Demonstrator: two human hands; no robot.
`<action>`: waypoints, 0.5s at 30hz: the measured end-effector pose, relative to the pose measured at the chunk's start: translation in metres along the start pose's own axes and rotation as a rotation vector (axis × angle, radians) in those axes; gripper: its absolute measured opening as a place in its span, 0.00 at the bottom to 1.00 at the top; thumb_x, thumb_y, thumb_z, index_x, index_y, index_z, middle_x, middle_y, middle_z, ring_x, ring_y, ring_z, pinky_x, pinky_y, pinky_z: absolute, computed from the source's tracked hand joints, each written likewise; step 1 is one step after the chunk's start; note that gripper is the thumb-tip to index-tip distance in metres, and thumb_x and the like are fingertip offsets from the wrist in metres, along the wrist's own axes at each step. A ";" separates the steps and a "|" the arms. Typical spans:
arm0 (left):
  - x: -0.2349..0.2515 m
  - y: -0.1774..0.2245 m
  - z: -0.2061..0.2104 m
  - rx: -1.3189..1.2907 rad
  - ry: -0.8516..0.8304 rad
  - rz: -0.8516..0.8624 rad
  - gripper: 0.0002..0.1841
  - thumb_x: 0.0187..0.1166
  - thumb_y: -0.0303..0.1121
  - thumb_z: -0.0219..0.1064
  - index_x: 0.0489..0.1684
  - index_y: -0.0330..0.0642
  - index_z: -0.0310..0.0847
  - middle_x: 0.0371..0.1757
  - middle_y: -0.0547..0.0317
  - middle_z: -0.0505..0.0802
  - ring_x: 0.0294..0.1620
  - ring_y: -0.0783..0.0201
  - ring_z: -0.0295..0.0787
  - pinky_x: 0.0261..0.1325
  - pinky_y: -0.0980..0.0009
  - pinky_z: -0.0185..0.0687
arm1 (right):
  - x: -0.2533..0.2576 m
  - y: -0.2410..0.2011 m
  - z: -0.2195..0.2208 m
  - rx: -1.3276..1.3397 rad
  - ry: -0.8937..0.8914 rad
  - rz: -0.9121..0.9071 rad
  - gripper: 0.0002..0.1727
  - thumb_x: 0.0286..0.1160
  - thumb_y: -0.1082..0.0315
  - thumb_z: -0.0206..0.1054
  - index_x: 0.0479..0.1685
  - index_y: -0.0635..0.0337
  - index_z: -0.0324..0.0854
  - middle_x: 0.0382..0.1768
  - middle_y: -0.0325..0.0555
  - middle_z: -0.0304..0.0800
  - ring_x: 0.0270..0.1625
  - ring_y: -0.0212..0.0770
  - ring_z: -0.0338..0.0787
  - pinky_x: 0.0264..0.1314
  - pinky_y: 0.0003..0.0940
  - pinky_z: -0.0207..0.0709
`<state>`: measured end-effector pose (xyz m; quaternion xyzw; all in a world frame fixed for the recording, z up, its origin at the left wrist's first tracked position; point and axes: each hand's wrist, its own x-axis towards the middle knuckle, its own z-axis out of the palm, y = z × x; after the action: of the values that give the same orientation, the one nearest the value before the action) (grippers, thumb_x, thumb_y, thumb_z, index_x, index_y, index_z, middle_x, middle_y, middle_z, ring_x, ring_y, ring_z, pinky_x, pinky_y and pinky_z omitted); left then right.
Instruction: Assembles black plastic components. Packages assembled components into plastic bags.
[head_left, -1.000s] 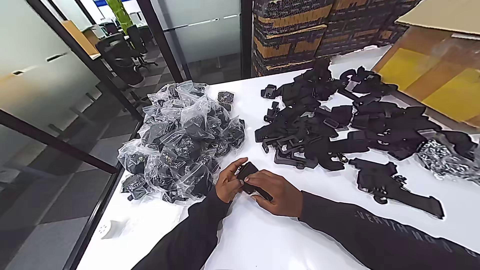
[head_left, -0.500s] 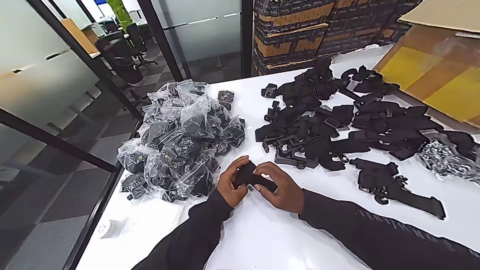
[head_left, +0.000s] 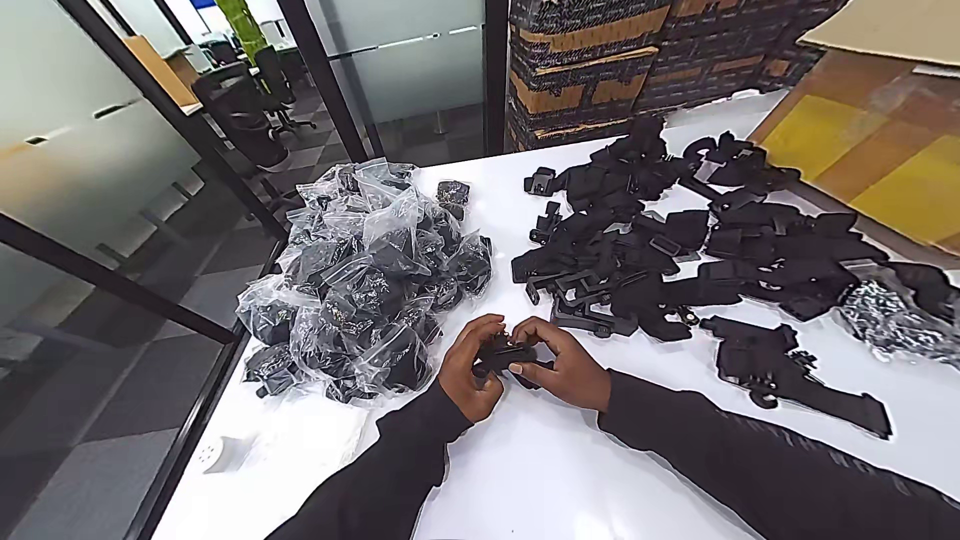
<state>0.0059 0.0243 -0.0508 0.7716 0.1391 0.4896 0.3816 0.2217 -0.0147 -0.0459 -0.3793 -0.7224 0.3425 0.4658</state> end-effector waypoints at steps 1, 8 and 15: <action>0.000 -0.002 -0.001 0.023 0.019 -0.005 0.32 0.57 0.19 0.71 0.68 0.17 0.72 0.73 0.28 0.80 0.66 0.50 0.88 0.66 0.60 0.90 | 0.000 -0.001 0.000 0.028 0.014 0.003 0.17 0.73 0.62 0.76 0.51 0.62 0.80 0.51 0.42 0.88 0.56 0.30 0.87 0.62 0.29 0.82; 0.002 0.000 -0.004 0.022 0.150 -0.181 0.28 0.62 0.20 0.74 0.63 0.15 0.73 0.52 0.40 0.93 0.49 0.60 0.96 0.56 0.63 0.95 | 0.003 -0.002 -0.003 0.252 0.130 0.053 0.16 0.72 0.70 0.75 0.53 0.59 0.74 0.48 0.38 0.90 0.49 0.31 0.92 0.56 0.32 0.89; 0.001 0.003 -0.005 -0.131 0.054 -0.169 0.24 0.72 0.15 0.60 0.70 0.11 0.70 0.62 0.33 0.91 0.60 0.58 0.94 0.66 0.62 0.90 | 0.005 -0.003 -0.006 0.351 0.092 0.146 0.16 0.76 0.75 0.70 0.60 0.64 0.74 0.47 0.39 0.93 0.49 0.32 0.94 0.56 0.31 0.89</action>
<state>0.0018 0.0253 -0.0472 0.7169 0.1816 0.4842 0.4675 0.2252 -0.0108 -0.0387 -0.3591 -0.6000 0.4783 0.5313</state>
